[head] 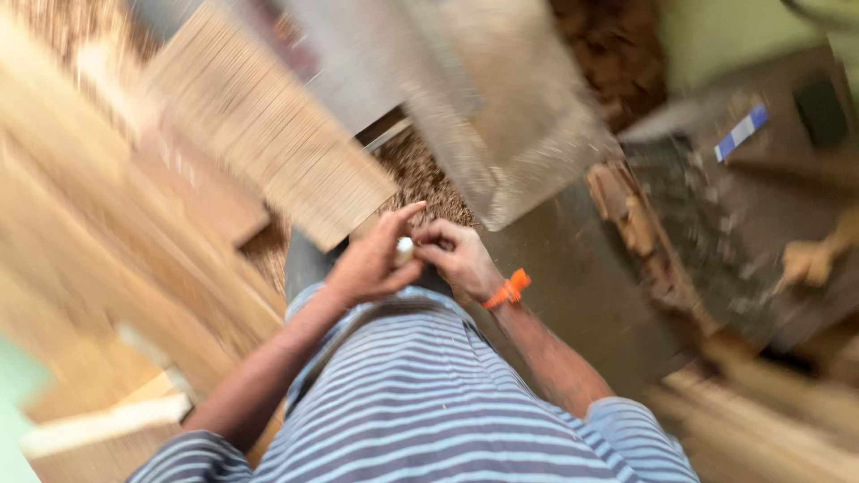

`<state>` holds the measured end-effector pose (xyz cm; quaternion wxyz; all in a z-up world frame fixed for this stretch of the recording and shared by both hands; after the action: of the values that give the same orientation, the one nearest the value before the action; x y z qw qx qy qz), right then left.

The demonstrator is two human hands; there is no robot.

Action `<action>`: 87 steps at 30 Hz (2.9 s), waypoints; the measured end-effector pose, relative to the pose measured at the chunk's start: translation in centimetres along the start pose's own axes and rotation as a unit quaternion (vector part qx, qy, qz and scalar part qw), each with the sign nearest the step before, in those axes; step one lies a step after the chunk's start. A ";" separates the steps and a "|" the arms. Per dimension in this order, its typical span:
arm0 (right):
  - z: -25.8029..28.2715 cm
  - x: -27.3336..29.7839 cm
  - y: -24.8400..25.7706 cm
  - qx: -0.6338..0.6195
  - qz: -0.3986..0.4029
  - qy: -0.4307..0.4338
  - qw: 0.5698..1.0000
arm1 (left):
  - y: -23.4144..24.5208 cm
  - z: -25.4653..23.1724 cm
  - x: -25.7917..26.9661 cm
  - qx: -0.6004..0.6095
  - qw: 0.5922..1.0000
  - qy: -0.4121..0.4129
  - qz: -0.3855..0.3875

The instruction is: The person measures a wooden plank with a folding ruler and marks it with a pencil. They then use a table saw to cut the plank along the marked line. The person repeats this process, measuring and cutting the wood into smaller pieces.

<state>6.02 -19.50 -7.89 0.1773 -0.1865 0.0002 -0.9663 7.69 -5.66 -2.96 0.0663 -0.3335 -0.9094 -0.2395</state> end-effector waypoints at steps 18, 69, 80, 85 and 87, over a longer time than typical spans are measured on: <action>-5.9 -10.3 -10.5 -0.175 -0.075 -0.262 0.946 | 11.7 17.1 20.9 0.002 0.898 0.399 -0.183; -7.7 -10.2 -10.9 -0.068 -0.006 -0.252 0.965 | 5.2 21.9 18.2 0.118 0.889 0.359 -0.260; -6.8 -11.4 -11.2 -0.054 0.001 -0.249 0.967 | 5.1 21.9 18.6 0.166 0.873 0.373 -0.265; -6.9 -11.5 -11.3 -0.046 0.000 -0.248 0.968 | 5.7 21.9 18.6 0.166 0.869 0.376 -0.275; -6.9 -11.7 -11.3 -0.043 0.001 -0.245 0.968 | 5.7 21.9 18.6 0.164 0.870 0.373 -0.277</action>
<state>9.81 -5.33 -17.73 0.1644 -0.4253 -0.0017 -0.8900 -2.12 19.38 -14.71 0.3855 0.0616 -0.8982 -0.2021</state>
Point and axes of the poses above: each hand's wrist, its own x-axis away from the middle knuckle, its own y-axis out of the back of the hand, z = x × y, the point moved 10 cm from there along -x, towards the middle knuckle, and after that the axes turned 1 degree about -y, right-handed, at the moved point
